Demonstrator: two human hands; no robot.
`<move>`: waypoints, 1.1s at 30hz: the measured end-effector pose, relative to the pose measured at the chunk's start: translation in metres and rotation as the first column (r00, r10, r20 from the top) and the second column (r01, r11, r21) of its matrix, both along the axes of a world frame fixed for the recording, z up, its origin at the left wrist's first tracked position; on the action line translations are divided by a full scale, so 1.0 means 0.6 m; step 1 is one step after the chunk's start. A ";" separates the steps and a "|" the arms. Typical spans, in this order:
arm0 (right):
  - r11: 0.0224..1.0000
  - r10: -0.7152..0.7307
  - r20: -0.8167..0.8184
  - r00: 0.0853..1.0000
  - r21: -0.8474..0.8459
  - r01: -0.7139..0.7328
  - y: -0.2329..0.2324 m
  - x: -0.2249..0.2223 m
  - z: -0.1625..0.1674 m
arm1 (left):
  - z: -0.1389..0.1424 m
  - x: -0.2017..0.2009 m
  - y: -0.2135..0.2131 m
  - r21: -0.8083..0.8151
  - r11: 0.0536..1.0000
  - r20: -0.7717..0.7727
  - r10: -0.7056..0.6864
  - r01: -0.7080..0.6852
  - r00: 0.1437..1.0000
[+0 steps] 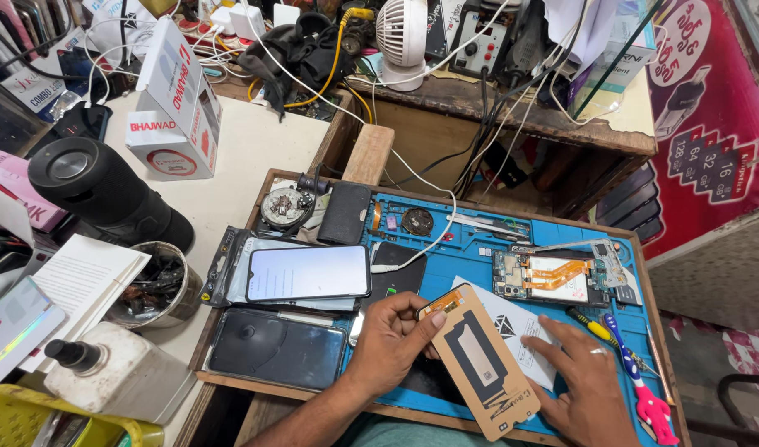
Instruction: The person handles a disassembled smartphone, removing a battery and placing it on the workbench. They then pick up a new battery from its packaging and peel off the protective film from the adhesive strips. The person continues to prepare the new battery for installation while handling the phone chassis.
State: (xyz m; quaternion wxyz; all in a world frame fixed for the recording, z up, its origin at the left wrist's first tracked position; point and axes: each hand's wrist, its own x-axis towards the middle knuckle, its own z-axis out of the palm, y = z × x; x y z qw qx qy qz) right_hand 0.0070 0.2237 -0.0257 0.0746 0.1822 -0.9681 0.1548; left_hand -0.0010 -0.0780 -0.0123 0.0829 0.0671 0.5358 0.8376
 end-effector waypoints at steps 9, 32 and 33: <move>1.000 -0.009 0.053 0.999 0.001 0.009 0.011 0.003 -0.028 | -0.003 0.001 0.008 -0.024 0.999 0.020 -0.023 0.024 1.000; 0.942 0.033 0.187 0.982 -0.335 0.032 0.063 0.018 0.032 | -0.016 0.010 0.034 -0.025 0.996 0.071 -0.088 0.090 0.994; 0.932 0.037 0.149 0.988 -0.363 0.020 0.058 0.019 0.041 | -0.017 0.010 0.037 -0.022 0.997 0.062 -0.071 0.073 0.996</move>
